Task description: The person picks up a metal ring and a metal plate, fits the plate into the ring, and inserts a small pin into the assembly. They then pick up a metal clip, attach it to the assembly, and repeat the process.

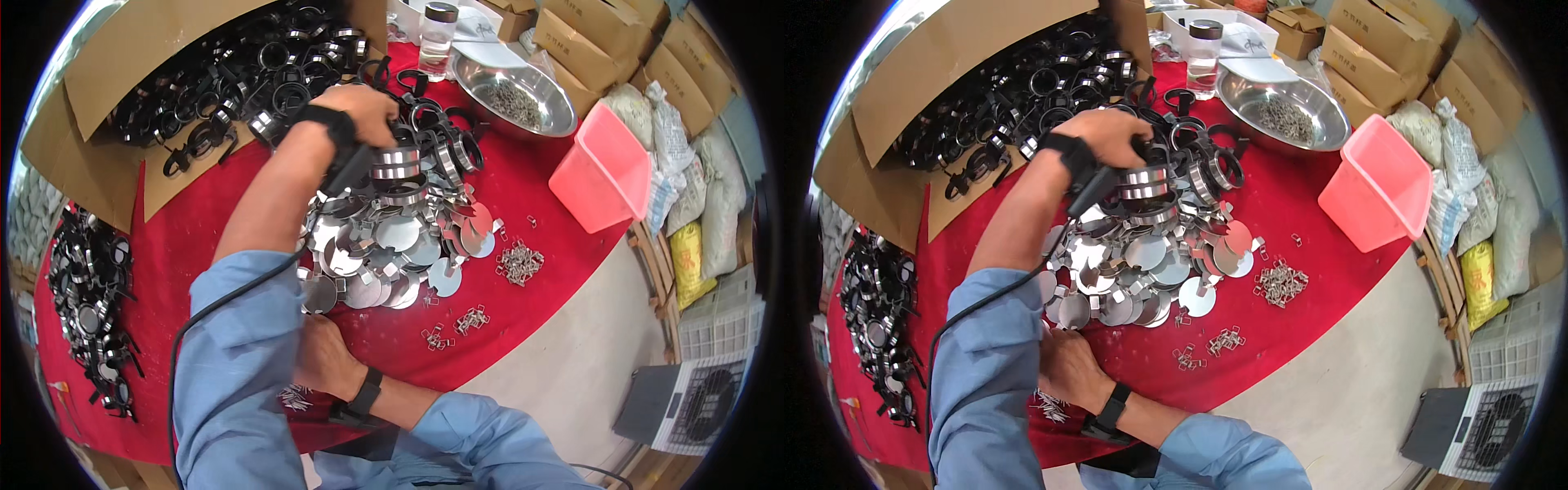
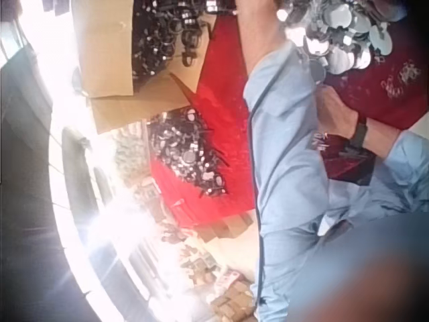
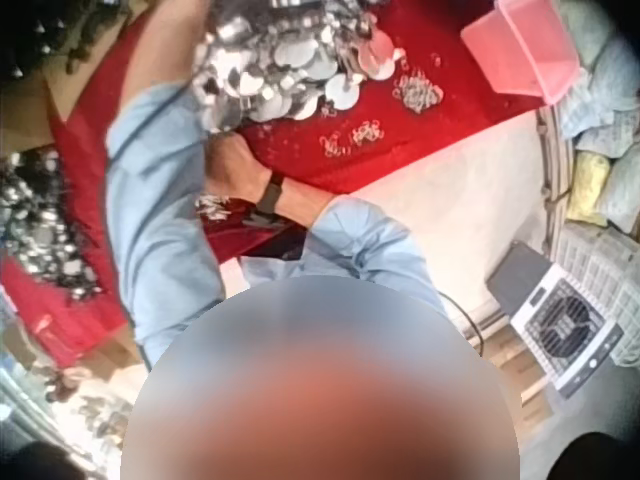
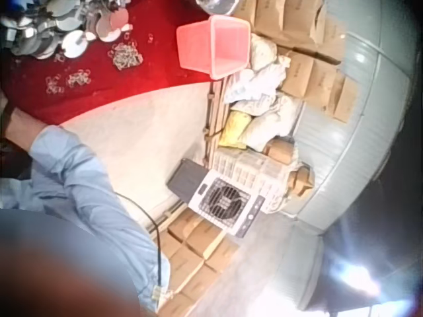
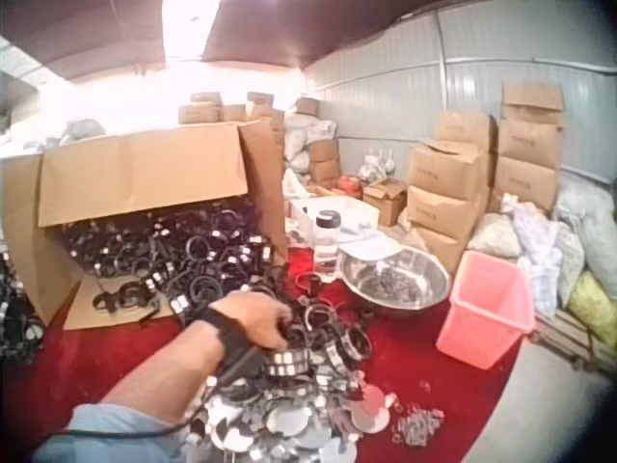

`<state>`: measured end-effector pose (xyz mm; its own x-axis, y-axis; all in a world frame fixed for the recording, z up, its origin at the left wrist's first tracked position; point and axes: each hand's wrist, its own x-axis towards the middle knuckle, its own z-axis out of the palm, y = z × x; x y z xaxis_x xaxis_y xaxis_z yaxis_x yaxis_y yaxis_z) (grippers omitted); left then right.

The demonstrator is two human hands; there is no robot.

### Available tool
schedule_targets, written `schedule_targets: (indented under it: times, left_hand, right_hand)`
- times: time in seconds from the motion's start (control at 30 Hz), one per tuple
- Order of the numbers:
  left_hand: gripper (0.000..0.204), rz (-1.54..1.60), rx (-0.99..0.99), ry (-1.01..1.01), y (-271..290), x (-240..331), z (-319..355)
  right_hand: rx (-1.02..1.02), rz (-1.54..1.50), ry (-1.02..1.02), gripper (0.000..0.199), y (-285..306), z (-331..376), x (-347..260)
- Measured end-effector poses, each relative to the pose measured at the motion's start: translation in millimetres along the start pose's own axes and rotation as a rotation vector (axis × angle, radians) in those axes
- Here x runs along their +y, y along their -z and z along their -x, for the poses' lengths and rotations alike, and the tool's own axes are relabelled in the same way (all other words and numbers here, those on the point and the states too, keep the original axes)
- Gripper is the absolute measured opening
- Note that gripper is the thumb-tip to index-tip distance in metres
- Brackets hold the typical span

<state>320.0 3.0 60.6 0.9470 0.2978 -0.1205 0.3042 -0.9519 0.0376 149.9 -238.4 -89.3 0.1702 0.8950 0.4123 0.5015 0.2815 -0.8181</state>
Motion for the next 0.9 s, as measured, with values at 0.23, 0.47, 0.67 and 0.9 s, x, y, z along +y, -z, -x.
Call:
schedule_targets:
  times: [0.23,0.47,0.67,0.9]
  left_hand:
    - [0.057,0.196,0.131,0.146,-10,-27,92]
    - [0.05,0.226,0.133,0.372,-6,2,190]
    - [0.028,0.557,-0.01,0.393,-2,-40,225]
    - [0.045,0.487,0.492,0.386,-9,-150,171]
  right_hand:
    - [0.016,0.244,0.137,0.025,9,-8,-19]
    - [0.027,0.202,0.175,0.025,11,-3,-17]
    - [-0.002,0.224,0.156,0.022,9,-6,-17]
    - [-0.031,0.142,0.174,0.021,6,-7,-11]
